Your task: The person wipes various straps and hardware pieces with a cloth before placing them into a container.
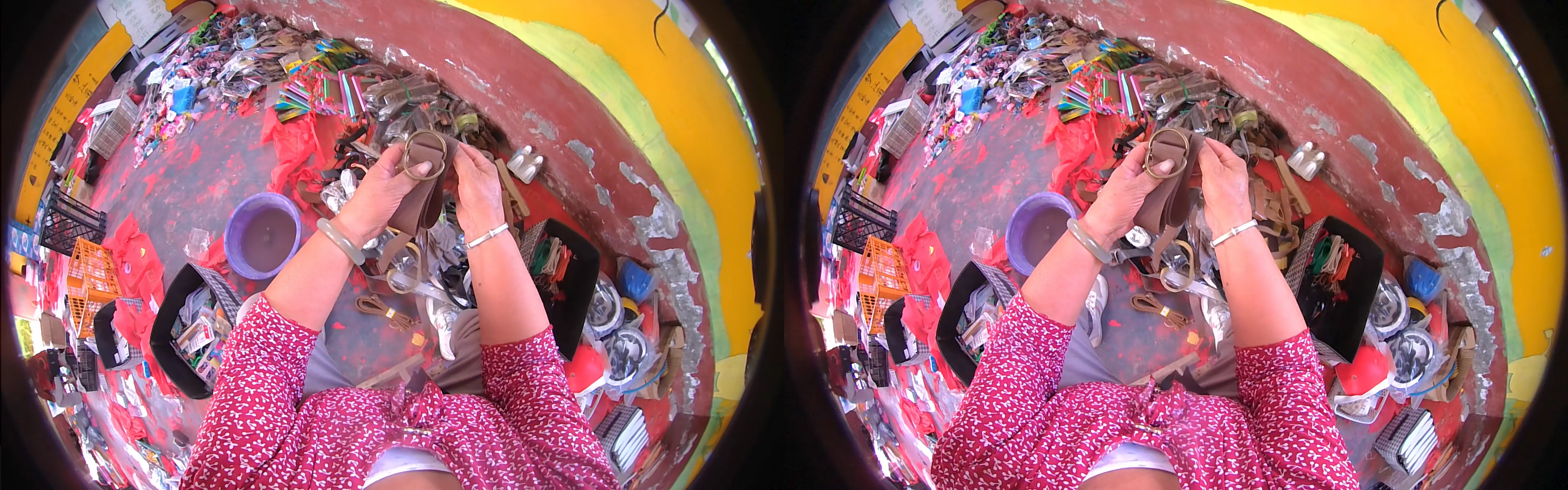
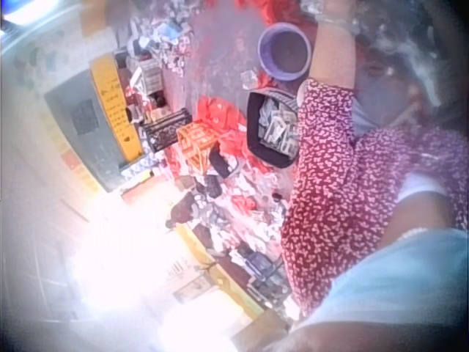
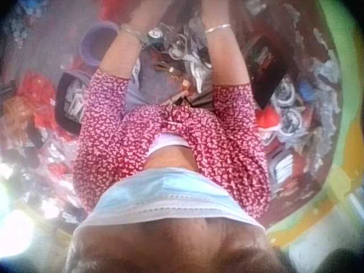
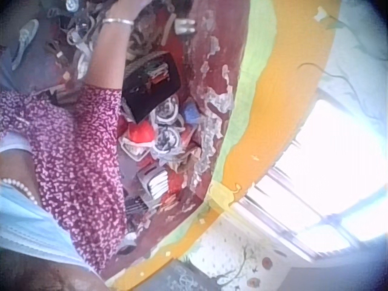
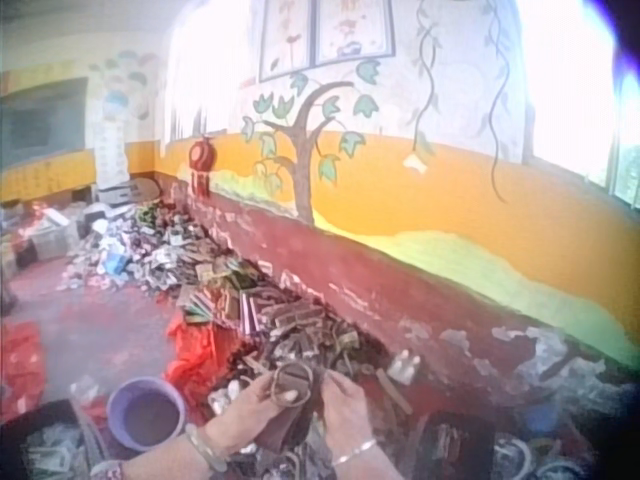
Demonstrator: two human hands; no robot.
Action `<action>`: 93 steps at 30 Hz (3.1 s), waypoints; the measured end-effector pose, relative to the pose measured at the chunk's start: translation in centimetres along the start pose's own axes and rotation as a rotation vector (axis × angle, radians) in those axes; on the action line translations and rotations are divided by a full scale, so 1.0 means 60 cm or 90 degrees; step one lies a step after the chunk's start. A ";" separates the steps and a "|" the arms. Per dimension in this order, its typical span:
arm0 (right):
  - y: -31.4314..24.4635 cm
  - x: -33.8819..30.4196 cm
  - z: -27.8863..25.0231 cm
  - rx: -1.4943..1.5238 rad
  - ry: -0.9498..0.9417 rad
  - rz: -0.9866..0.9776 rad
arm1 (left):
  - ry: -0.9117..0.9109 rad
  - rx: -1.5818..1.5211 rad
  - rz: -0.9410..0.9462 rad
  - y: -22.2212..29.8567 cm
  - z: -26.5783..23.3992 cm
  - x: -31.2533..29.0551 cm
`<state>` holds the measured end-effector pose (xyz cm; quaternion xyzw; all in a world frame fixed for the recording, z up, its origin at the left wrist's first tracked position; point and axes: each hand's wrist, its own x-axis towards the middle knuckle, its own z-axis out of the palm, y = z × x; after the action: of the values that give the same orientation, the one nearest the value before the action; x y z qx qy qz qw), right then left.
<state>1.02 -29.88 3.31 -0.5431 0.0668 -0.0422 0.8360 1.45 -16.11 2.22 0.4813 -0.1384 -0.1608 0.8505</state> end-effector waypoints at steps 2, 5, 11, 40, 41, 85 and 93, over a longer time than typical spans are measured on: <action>0.008 0.003 0.002 -0.007 -0.001 -0.031 | 0.036 0.006 -0.012 0.000 -0.001 0.002; 0.012 0.001 0.001 0.019 -0.025 -0.042 | 0.036 -0.006 -0.105 0.009 -0.008 -0.001; 0.013 -0.004 0.005 0.121 -0.119 -0.034 | 0.059 0.027 -0.115 0.021 -0.018 -0.004; 0.041 0.001 -0.004 0.093 -0.233 0.121 | 0.063 -0.135 0.103 0.100 -0.031 -0.002; 0.041 -0.003 0.002 -0.003 -0.293 0.104 | 0.072 -0.132 0.117 0.113 -0.038 -0.006; 0.000 0.012 -0.019 -0.184 0.011 0.060 | 0.004 -0.077 -0.177 0.019 -0.023 -0.007; 0.009 0.012 -0.014 -0.094 -0.001 0.064 | 0.028 -0.109 -0.135 0.014 -0.028 -0.003</action>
<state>1.57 -30.51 2.43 -0.5991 0.0963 0.0053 0.7948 2.07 -14.36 2.09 0.4225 -0.0539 -0.2507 0.8694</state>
